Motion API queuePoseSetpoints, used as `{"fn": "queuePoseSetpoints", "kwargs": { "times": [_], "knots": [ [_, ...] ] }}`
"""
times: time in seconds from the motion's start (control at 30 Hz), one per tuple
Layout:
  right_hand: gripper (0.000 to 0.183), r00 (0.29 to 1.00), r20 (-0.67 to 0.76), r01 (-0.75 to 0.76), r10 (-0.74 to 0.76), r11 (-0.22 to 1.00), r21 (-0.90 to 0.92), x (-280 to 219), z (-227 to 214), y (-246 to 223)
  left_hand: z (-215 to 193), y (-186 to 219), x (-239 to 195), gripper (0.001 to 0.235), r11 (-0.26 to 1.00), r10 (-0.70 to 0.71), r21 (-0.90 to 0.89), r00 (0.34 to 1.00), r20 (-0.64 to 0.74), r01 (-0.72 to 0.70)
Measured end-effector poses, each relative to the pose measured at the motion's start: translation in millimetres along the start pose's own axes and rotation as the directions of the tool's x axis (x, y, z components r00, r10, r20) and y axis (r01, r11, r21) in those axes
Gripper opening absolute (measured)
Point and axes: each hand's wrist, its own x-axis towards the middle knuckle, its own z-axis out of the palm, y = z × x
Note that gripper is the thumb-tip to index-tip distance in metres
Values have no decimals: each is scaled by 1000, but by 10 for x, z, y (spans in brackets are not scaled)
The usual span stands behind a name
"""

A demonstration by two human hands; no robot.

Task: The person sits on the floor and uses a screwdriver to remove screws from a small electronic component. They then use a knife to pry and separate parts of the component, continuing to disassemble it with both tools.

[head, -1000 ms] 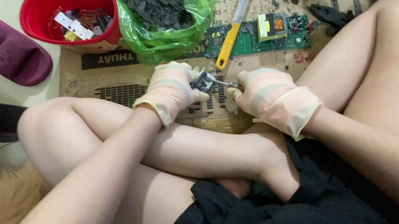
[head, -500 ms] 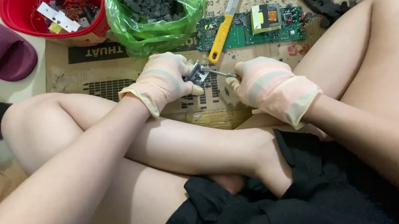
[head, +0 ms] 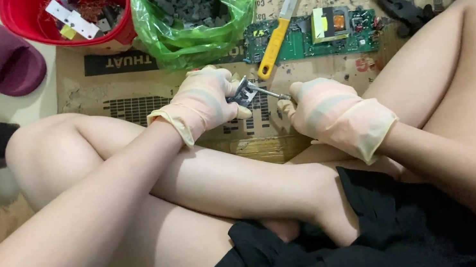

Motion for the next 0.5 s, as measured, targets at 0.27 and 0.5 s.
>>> {"fn": "queuePoseSetpoints", "kwargs": {
  "times": [0.27, 0.5],
  "knots": [
    [41, 998, 58, -12, 12, 1000, 10, 57, -27, -41, -11, -19, 99, 55, 999, 43, 8, 999, 29, -43],
    [38, 998, 69, 5, -2, 999, -39, 25, -28, -135, 27, -71, 159, 56, 991, 104, 81, 993, 51, -108]
  ]
}}
